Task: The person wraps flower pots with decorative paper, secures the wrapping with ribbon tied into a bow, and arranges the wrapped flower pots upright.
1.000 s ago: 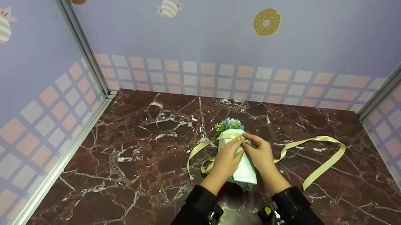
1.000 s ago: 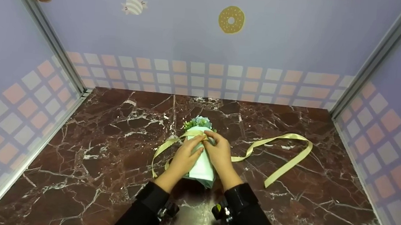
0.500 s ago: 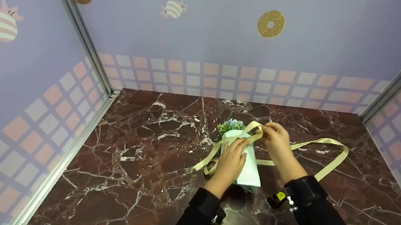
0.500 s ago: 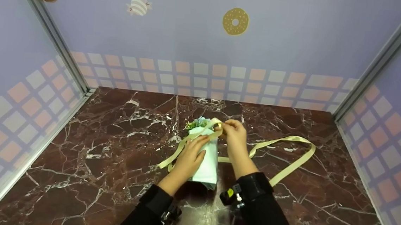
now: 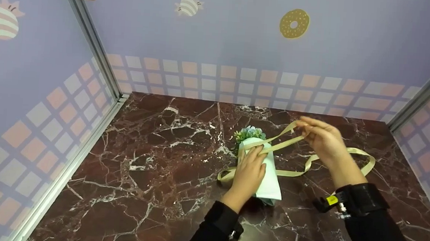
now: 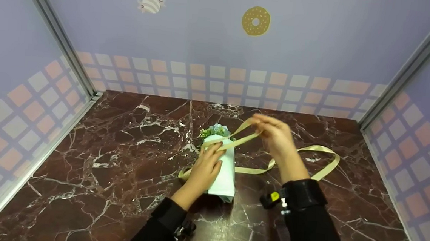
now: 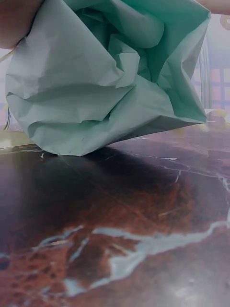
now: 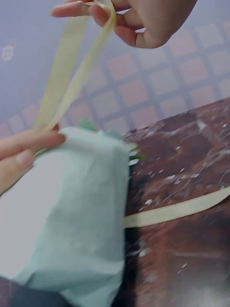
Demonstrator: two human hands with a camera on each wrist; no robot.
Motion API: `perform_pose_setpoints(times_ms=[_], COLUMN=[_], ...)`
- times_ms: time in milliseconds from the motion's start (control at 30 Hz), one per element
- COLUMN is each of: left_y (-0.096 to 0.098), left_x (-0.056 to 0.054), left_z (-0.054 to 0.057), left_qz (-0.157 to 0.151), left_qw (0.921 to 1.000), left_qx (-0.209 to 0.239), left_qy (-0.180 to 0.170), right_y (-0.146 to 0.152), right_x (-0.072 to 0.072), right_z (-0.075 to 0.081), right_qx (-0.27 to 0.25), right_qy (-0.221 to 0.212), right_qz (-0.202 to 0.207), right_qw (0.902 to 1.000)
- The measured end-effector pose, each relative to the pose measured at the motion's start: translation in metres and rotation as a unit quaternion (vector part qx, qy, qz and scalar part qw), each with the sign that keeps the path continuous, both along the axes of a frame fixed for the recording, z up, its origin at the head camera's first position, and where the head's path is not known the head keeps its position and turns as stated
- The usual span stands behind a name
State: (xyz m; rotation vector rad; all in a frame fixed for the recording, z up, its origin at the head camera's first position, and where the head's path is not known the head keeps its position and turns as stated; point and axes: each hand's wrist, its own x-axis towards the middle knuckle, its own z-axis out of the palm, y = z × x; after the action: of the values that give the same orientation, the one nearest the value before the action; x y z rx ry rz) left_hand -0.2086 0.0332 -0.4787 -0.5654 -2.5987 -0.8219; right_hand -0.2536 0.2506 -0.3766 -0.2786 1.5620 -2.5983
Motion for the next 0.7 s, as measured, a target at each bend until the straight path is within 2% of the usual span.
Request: perform_pose_setpoints(times_ms=[100, 167, 333, 533, 700], left_y=[0.0, 0.0, 0.0, 0.0, -0.001], left_x=[0.0, 0.0, 0.0, 0.0, 0.001], left_z=[-0.001, -0.001, -0.002, -0.002, -0.002], left_qz=[0.004, 0.005, 0.006, 0.009, 0.01], left_qw=[1.0, 1.0, 0.9999, 0.9999, 0.9999], left_qx=[-0.002, -0.002, 0.003, 0.0, -0.001], left_qy=[-0.002, 0.002, 0.007, 0.009, 0.009], right_y=[0.014, 0.024, 0.047, 0.072, 0.091], right_x=[0.002, 0.002, 0.001, -0.004, -0.01], right_z=[0.01, 0.016, 0.029, 0.039, 0.047], right_qx=[-0.048, -0.089, -0.163, -0.145, -0.122], right_qy=[-0.018, -0.028, -0.036, -0.031, -0.035], right_qz=[-0.04, -0.071, -0.159, -0.247, -0.275], right_qw=[0.9979, 0.9931, 0.9731, 0.9576, 0.9531])
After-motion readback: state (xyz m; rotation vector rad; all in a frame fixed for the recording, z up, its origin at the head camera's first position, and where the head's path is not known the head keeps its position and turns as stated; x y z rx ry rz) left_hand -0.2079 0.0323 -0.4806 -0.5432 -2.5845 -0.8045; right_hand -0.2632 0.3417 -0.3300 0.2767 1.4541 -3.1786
